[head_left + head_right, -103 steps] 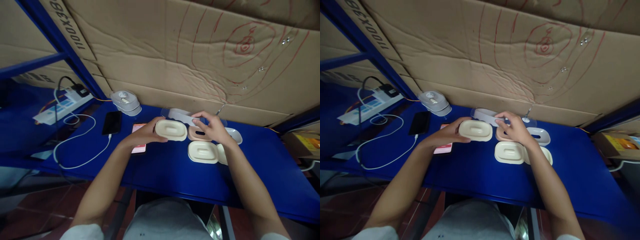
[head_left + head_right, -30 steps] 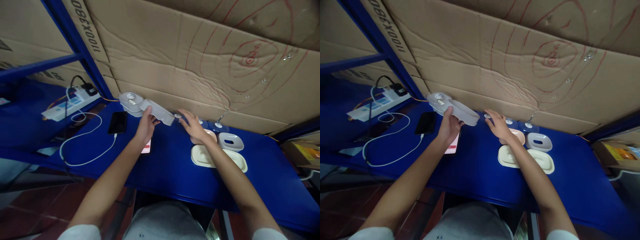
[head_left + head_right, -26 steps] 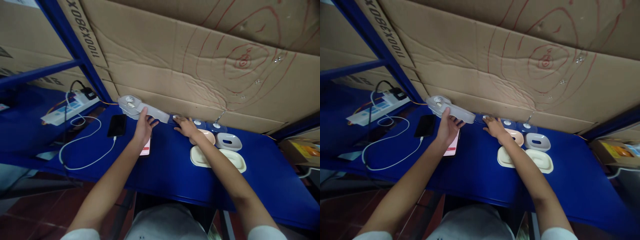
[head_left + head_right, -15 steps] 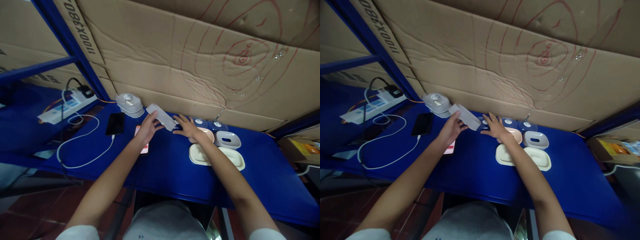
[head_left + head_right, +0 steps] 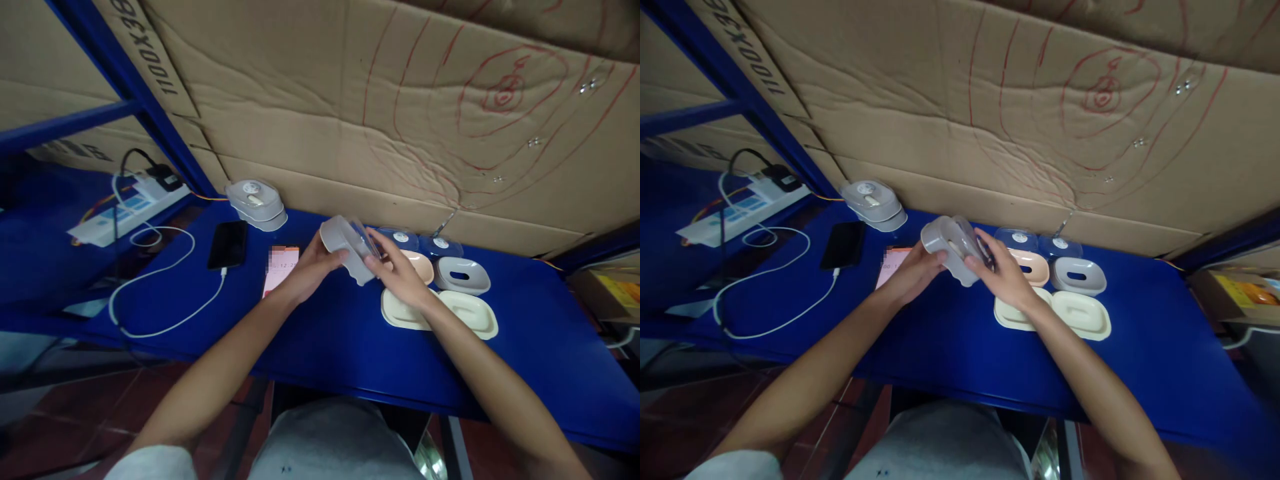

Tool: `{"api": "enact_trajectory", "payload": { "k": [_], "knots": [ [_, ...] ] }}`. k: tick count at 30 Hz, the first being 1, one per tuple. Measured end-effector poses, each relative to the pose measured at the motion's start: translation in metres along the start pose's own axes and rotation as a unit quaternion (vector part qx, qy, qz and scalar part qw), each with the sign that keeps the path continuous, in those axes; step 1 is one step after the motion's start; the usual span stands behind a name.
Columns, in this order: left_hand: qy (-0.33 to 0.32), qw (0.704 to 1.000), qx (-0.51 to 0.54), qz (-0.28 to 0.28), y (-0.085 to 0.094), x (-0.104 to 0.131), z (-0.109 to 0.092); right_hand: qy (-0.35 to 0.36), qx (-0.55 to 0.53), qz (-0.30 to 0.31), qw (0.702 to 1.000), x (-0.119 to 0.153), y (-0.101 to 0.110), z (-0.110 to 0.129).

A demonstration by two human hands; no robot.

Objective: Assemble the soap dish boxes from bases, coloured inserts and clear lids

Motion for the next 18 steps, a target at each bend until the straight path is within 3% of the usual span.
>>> {"api": "enact_trajectory", "payload": {
  "k": [3,8,13,18],
  "knots": [
    [0.004,0.999,-0.020,0.036,-0.012,0.013,0.008,0.009,0.022,-0.016,1.000,0.030,0.005,0.006],
    [0.014,0.995,-0.043,0.089,-0.022,0.023,0.015,0.025,0.001,-0.046,0.999,0.058,0.009,-0.006],
    [0.026,0.990,-0.051,0.131,-0.024,0.025,0.014,0.056,-0.017,-0.046,0.997,0.067,0.005,-0.015],
    [0.030,0.989,-0.045,0.138,-0.025,0.024,0.016,0.092,0.012,-0.049,0.995,0.066,0.006,-0.014]
  ]
}}
Point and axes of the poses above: each hand's wrist, its own x-axis away from the middle knuckle, its own y-axis out of the back of the hand, z = x × y, the point moved 2 cm from there along -x, towards the middle knuckle, and after that the axes turned 10 degrees about -z, right-handed, at the moved point
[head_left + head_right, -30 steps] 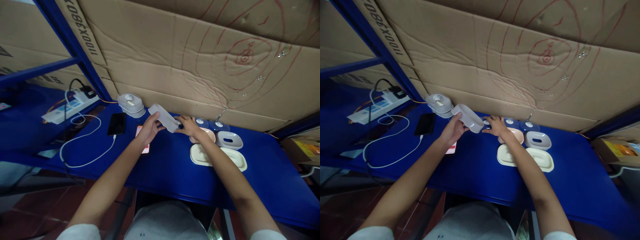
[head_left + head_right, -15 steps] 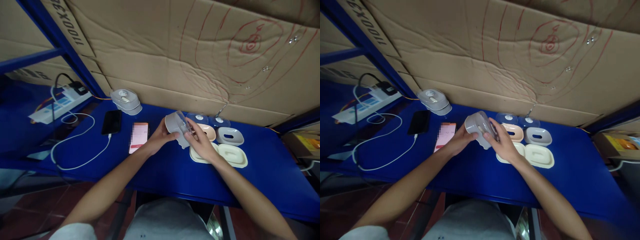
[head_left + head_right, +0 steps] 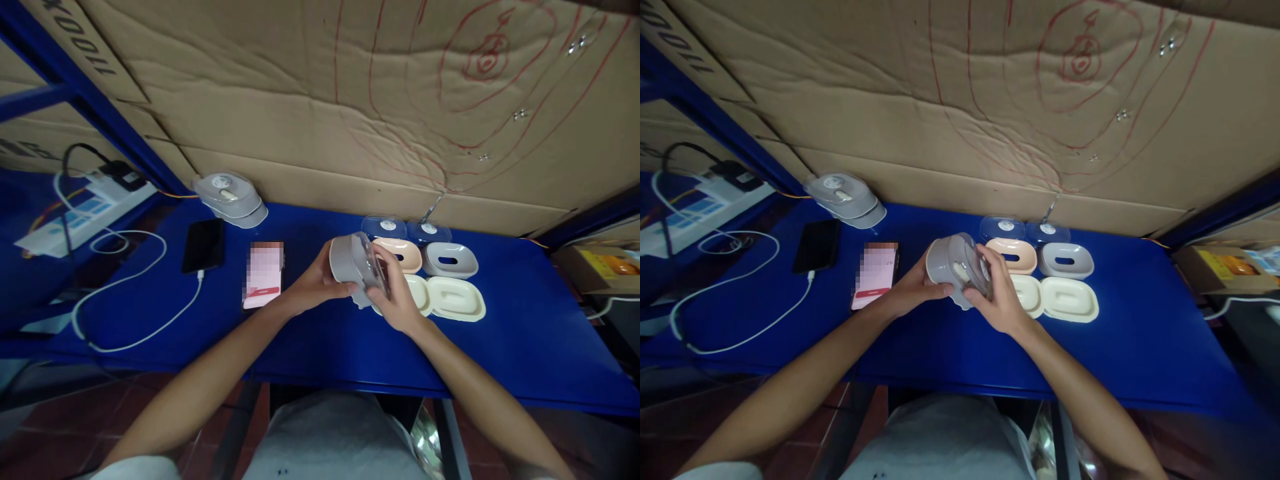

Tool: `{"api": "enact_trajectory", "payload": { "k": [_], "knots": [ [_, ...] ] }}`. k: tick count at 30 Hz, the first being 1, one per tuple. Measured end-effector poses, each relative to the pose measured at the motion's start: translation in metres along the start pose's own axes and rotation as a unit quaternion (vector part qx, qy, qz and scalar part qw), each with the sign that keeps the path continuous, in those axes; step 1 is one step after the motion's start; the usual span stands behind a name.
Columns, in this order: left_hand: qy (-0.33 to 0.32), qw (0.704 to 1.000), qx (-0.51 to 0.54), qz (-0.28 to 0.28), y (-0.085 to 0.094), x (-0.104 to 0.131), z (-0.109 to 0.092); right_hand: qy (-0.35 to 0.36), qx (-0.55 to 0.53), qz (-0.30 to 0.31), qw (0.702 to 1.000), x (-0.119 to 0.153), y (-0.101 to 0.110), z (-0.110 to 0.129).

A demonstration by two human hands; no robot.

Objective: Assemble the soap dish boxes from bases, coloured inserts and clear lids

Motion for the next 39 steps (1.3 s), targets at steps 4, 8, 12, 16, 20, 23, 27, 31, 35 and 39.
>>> {"api": "enact_trajectory", "payload": {
  "k": [4,8,12,16,20,23,27,31,35,39],
  "knots": [
    [-0.012,1.000,-0.004,-0.005,0.002,-0.001,0.003,0.011,0.017,-0.006,1.000,-0.001,0.001,0.001],
    [-0.023,1.000,-0.021,0.005,0.004,-0.001,0.003,0.029,0.014,-0.011,0.999,0.000,0.002,0.002],
    [-0.029,0.999,-0.030,0.013,0.004,0.002,0.002,0.058,0.052,-0.025,0.997,0.001,0.002,0.005],
    [-0.028,0.999,-0.034,0.005,0.004,0.001,0.009,0.055,0.080,-0.007,0.995,-0.001,0.002,0.007],
    [-0.047,0.998,-0.011,-0.032,0.006,-0.001,0.013,0.053,0.064,-0.011,0.996,-0.002,0.003,0.005],
    [-0.059,0.997,-0.044,-0.033,0.008,-0.001,0.009,0.055,0.058,0.004,0.997,0.000,0.001,0.004],
    [-0.061,0.995,-0.074,-0.004,0.008,0.000,0.001,0.062,0.051,-0.001,0.997,0.001,0.003,0.004],
    [-0.068,0.994,-0.080,0.009,0.006,0.002,0.001,0.070,0.049,-0.006,0.996,-0.002,0.007,0.006],
    [-0.074,0.994,-0.075,0.018,0.006,0.003,0.005,0.075,0.059,-0.005,0.995,-0.001,0.004,0.008],
    [-0.075,0.993,-0.083,0.022,0.008,0.001,0.007,0.071,0.059,0.006,0.996,0.001,0.001,0.006]
  ]
}}
Point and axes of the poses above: each hand's wrist, its own x-axis away from the middle knuckle, its own y-axis out of the back of the hand, z = x × y, the point moved 2 cm from there along -x, towards the middle knuckle, and after that the axes turned 10 degrees about -z, right-handed, at the moved point
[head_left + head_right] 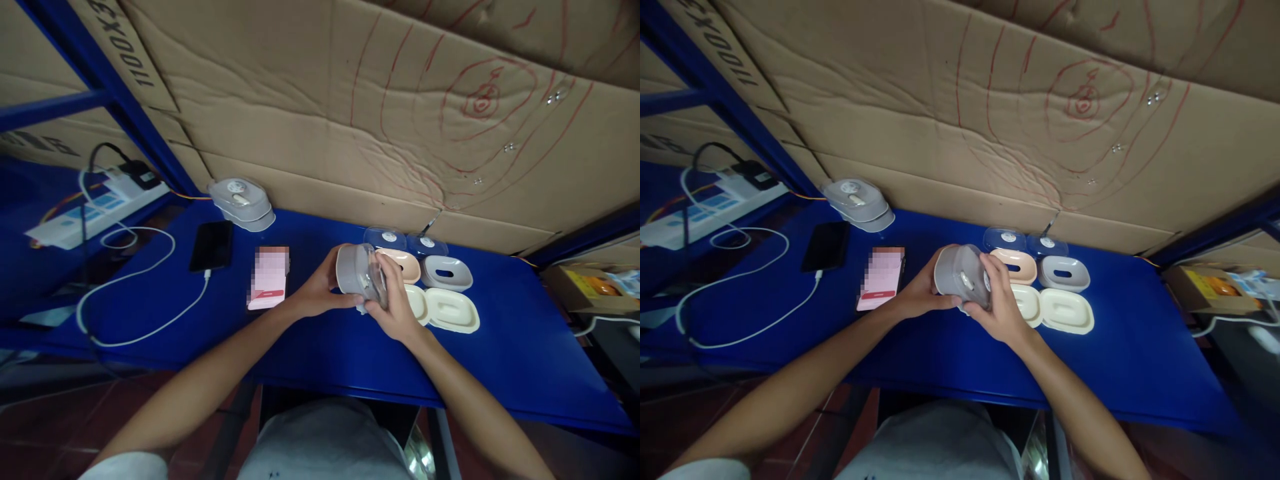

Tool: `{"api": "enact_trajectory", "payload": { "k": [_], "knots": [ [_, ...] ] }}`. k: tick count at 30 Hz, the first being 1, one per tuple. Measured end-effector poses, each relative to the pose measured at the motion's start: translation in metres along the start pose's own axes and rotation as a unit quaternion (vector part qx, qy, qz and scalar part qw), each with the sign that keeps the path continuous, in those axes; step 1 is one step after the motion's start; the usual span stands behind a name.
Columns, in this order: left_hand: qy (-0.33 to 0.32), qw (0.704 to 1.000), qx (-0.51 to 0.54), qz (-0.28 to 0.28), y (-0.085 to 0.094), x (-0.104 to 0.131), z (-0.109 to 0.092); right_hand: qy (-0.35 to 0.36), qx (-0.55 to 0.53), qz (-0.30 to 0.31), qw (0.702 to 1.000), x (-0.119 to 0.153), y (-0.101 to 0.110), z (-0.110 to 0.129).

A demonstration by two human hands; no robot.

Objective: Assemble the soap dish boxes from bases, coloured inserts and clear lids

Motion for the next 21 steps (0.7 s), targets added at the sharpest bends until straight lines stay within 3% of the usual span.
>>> {"api": "enact_trajectory", "payload": {
  "k": [6,11,17,21],
  "knots": [
    [0.002,0.998,-0.065,0.003,0.004,0.000,-0.006,-0.016,0.001,0.033,0.999,0.000,-0.004,0.000],
    [-0.015,0.981,-0.194,-0.022,0.020,-0.010,-0.012,-0.010,0.032,0.108,0.994,-0.006,-0.002,-0.001],
    [-0.072,0.918,-0.350,-0.172,0.054,-0.029,-0.008,-0.036,0.109,0.143,0.983,-0.023,0.058,-0.014],
    [-0.072,0.855,-0.484,-0.172,0.068,-0.031,0.003,-0.096,0.113,0.208,0.967,-0.020,0.083,-0.026]
  ]
}}
Point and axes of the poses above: each hand's wrist, its own x-axis away from the middle knuckle, its own y-axis out of the back of the hand, z = x × y, the point moved 2 cm from there along -x, towards the middle knuckle, and after that the axes turned 10 degrees about -z, right-handed, at the moved point
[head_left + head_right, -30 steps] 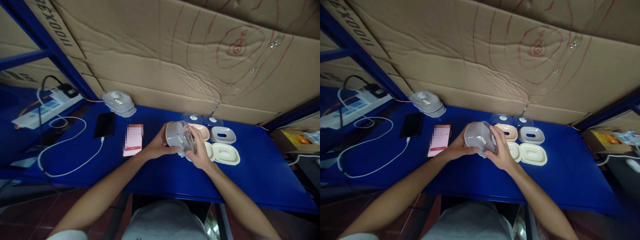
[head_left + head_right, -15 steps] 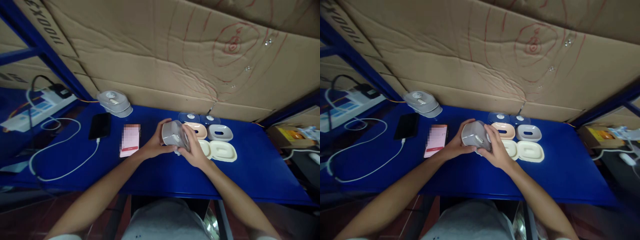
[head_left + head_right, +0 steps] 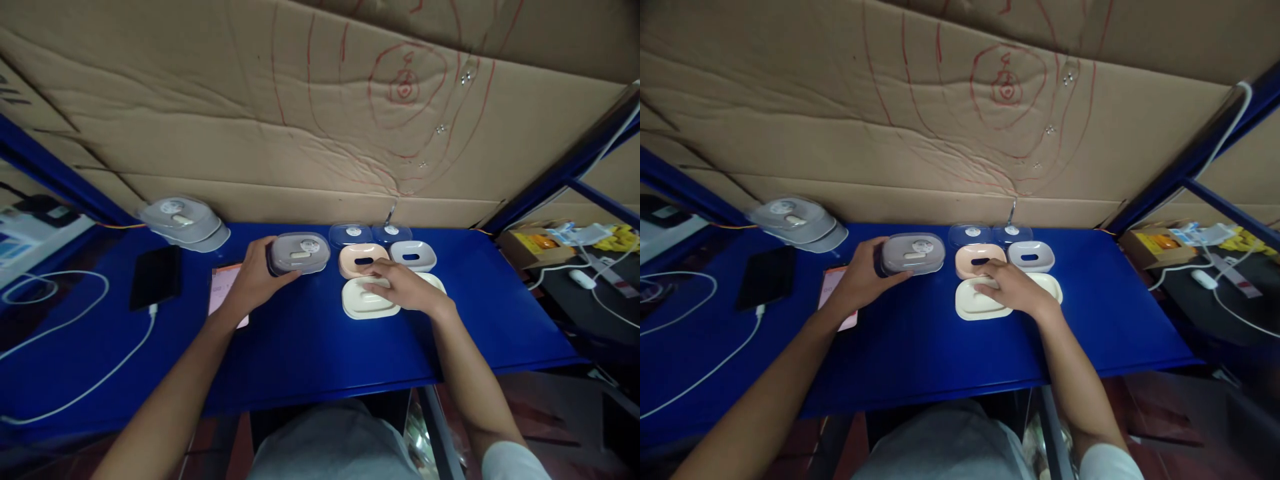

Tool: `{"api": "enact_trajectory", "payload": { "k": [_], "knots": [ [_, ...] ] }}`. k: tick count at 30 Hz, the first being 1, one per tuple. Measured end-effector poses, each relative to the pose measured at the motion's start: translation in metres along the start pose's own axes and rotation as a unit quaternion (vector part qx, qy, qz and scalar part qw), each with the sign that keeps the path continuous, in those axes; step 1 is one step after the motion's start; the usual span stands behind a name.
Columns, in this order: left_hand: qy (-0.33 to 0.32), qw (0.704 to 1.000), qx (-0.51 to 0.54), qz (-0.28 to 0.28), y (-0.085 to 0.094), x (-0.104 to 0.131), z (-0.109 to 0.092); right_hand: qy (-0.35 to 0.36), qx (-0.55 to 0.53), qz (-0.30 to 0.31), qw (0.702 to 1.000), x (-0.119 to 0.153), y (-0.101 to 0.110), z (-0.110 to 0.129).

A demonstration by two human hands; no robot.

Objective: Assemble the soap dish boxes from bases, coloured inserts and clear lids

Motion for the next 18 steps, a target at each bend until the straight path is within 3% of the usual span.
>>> {"api": "enact_trajectory", "payload": {
  "k": [5,12,18],
  "knots": [
    [0.009,0.994,-0.095,0.054,-0.007,0.008,0.007,0.017,0.020,0.015,1.000,0.002,-0.010,-0.007],
    [-0.027,0.990,-0.106,0.087,-0.010,0.013,-0.007,0.013,0.063,0.014,0.998,-0.002,-0.020,-0.003],
    [-0.027,0.995,-0.089,0.045,-0.011,0.006,-0.007,0.010,0.075,0.016,0.997,-0.004,-0.024,0.001]
  ]
}}
Point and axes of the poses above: each hand's wrist, its own x-axis away from the middle knuckle, its own y-axis out of the back of the hand, z = x × y, the point moved 2 cm from there along -x, towards the middle knuckle, and after that the axes turned 10 degrees about -z, right-handed, at the moved point
